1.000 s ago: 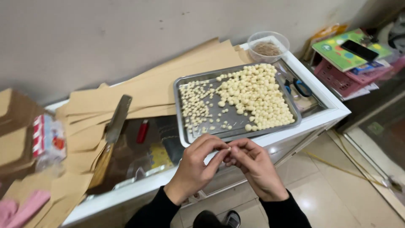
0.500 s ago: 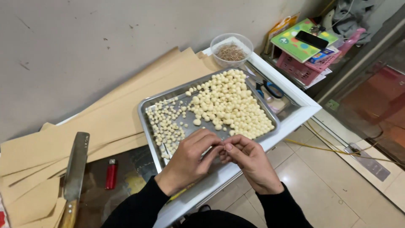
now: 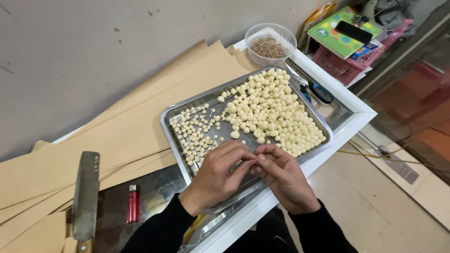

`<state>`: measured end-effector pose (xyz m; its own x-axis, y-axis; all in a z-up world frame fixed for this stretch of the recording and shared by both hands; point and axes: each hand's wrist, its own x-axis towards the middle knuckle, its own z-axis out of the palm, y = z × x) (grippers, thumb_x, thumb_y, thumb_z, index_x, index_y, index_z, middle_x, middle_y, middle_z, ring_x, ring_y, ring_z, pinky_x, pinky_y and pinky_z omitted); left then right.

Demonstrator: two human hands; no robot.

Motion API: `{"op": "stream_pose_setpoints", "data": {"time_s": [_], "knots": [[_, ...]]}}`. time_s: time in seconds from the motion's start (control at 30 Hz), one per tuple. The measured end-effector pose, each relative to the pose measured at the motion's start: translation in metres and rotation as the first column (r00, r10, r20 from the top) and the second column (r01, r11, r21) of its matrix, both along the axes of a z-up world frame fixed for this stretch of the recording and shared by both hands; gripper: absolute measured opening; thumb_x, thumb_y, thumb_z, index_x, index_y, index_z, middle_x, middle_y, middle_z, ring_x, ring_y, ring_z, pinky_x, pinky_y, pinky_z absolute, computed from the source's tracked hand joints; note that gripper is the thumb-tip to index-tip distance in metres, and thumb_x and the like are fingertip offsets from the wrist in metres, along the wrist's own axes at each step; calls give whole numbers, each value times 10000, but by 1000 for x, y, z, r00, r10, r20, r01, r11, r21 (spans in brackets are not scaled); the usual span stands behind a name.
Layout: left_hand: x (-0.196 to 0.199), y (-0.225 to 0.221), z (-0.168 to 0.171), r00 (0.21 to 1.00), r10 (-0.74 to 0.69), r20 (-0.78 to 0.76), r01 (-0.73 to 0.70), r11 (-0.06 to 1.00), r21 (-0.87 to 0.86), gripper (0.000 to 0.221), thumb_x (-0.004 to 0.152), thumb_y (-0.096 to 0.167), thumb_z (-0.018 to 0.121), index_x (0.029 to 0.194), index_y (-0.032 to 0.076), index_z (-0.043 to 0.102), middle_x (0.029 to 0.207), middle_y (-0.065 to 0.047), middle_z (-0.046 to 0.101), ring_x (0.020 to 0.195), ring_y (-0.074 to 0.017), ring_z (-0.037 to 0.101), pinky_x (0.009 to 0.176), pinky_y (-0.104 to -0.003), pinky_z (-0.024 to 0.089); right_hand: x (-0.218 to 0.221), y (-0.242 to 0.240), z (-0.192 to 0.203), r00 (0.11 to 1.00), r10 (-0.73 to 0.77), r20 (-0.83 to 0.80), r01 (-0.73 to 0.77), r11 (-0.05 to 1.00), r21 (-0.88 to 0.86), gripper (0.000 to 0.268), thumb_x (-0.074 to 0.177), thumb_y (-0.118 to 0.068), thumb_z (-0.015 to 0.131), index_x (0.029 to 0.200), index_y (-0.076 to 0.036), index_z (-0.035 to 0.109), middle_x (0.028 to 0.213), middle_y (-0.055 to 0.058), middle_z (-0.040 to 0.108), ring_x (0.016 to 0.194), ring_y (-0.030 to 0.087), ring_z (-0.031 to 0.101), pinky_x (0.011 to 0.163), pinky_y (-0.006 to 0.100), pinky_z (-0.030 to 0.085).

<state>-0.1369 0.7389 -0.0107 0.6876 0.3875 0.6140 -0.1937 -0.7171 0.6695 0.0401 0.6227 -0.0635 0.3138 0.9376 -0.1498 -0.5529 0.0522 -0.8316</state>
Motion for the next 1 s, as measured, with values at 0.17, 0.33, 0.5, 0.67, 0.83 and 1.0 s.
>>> {"op": "stream_pose_setpoints", "data": {"time_s": [0.17,0.33,0.5,0.67,0.83,1.0], "knots": [[5,5,-32,997,-26,-68,12,978,-207,280,1121,44,585,1390,10,658,1234,-129,715,1107,-251,720,1004,-363,670,8,4,1,1000,-28,14,28,1000,4,276,1031,22,745,1298,54,688,1100,182,766,959,255,724,940,397,618],[5,9,-20,1000,11,-9,-11,1000,-10,78,1084,69,747,1059,22,690,1004,-120,712,904,-254,677,804,-381,557,10,1,1,1000,28,-5,-29,999,-45,246,1053,-61,749,1274,34,697,1081,182,766,929,254,754,912,370,635],[4,8,-19,998,-50,-36,50,999,-18,19,1073,15,696,1091,14,690,1014,-124,719,929,-262,685,816,-387,575,2,-3,3,997,38,69,-35,998,-43,208,1109,-121,699,1205,62,726,1034,191,788,899,239,751,864,366,647],[5,8,-27,991,-73,-115,55,987,-152,282,1130,174,611,1349,13,690,1299,-160,736,1202,-291,725,1072,-453,624,1,-10,-6,995,-86,41,87,996,-28,155,1067,-30,743,1207,32,718,1001,169,801,912,226,773,888,332,622],[8,-2,-32,992,-68,-109,53,989,-139,52,1090,108,708,1071,59,707,1029,-81,723,921,-208,685,804,-364,610,-4,-20,0,999,-40,-29,37,995,-93,230,1075,-125,744,1248,21,703,1007,187,799,880,257,780,889,372,664],[9,-4,-36,988,-123,-92,113,988,-110,55,1098,46,657,1147,41,681,1098,-104,717,975,-220,694,873,-365,633,-6,-23,-3,998,-51,35,53,998,-44,207,1102,-118,711,1227,46,717,994,173,783,861,239,757,843,352,645]]}}
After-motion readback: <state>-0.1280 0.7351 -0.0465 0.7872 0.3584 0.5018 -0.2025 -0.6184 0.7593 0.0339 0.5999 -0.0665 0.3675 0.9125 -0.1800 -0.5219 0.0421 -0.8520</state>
